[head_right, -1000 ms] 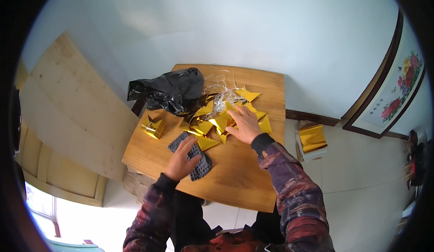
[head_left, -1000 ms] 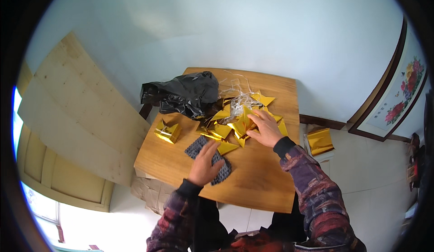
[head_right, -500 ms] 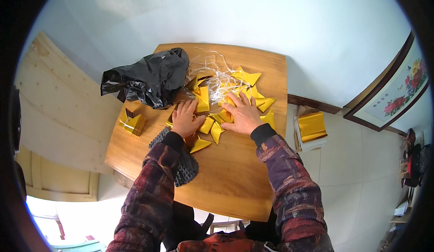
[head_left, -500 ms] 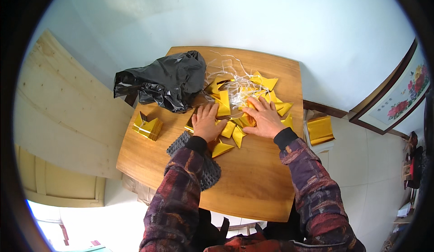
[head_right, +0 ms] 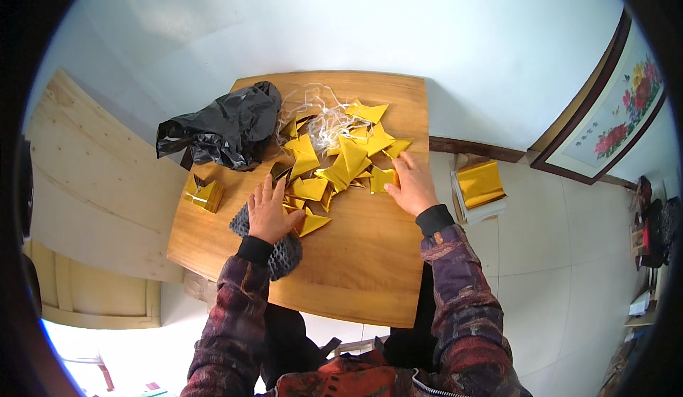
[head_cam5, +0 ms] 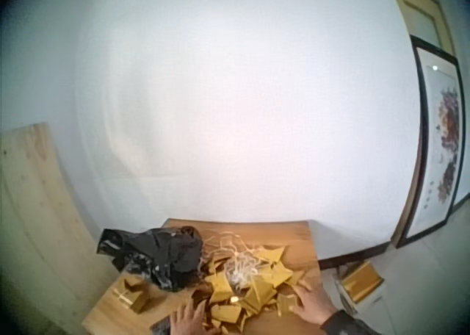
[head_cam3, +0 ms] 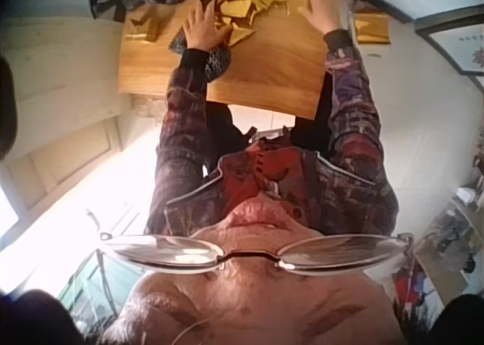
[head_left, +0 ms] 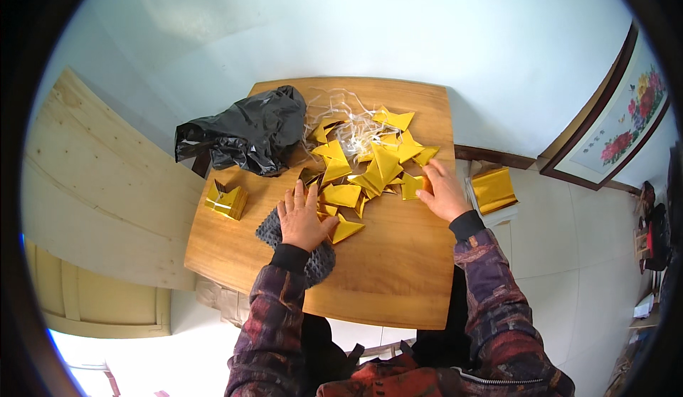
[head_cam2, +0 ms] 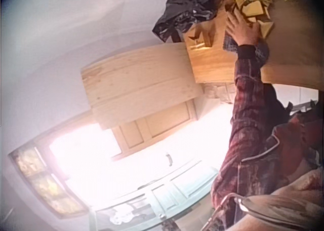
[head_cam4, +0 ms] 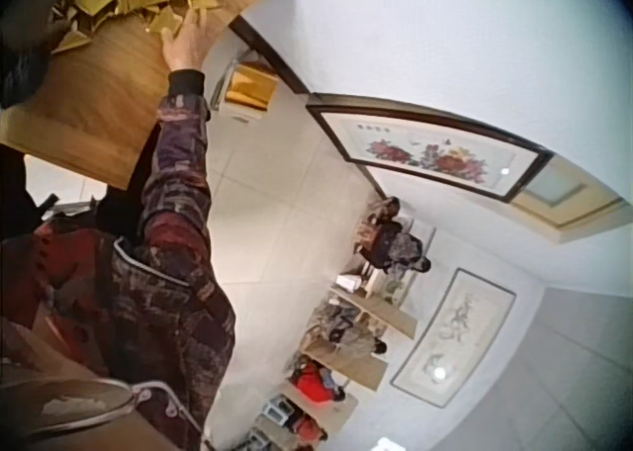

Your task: The person sits on the floor and repeatedly gathers small yellow paper packets, stacks them, and ties them into bundles using white string. The person then places the finished bundles into a black plastic bag on the table.

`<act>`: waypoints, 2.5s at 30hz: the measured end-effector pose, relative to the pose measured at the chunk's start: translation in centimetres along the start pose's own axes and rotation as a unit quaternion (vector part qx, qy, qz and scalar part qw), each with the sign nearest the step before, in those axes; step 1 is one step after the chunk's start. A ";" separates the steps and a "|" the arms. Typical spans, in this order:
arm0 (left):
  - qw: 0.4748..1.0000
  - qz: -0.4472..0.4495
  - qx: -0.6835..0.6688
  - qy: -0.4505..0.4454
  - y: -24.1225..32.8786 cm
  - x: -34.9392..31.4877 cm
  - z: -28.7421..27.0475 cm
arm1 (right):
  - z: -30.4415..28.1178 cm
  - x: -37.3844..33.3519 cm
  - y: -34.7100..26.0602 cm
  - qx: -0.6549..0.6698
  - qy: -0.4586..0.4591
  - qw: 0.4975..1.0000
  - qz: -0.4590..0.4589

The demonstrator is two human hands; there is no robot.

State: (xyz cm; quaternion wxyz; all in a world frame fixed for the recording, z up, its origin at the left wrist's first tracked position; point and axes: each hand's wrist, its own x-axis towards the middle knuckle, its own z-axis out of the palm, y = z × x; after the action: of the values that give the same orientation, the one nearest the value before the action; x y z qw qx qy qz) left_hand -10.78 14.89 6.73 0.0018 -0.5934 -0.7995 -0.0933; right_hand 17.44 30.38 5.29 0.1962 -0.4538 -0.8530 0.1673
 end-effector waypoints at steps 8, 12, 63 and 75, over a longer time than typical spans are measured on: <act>0.998 -0.009 -0.032 -0.058 -2.0 0.9 -0.2 | -0.2 -4.4 -2.1 -0.067 -0.004 0.997 -0.029; 0.996 -0.020 -0.029 -0.080 -2.5 1.8 -0.5 | -1.3 -6.9 -4.4 -0.110 -0.013 0.993 -0.027; 0.235 -0.168 -0.955 -0.063 1.4 -15.6 1.8 | 5.2 -6.3 -16.6 0.030 0.010 0.989 -0.144; 0.273 -0.171 -0.946 -0.039 0.4 -17.4 1.1 | 5.9 -6.4 -13.9 0.110 -0.201 0.972 -0.050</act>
State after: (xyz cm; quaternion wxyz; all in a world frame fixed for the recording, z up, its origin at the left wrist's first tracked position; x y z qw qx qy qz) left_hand -5.12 -1.32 3.78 -0.6076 -0.0305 -0.2315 -0.7591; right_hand 8.03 17.01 5.47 0.0773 -0.3433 -0.8728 0.3383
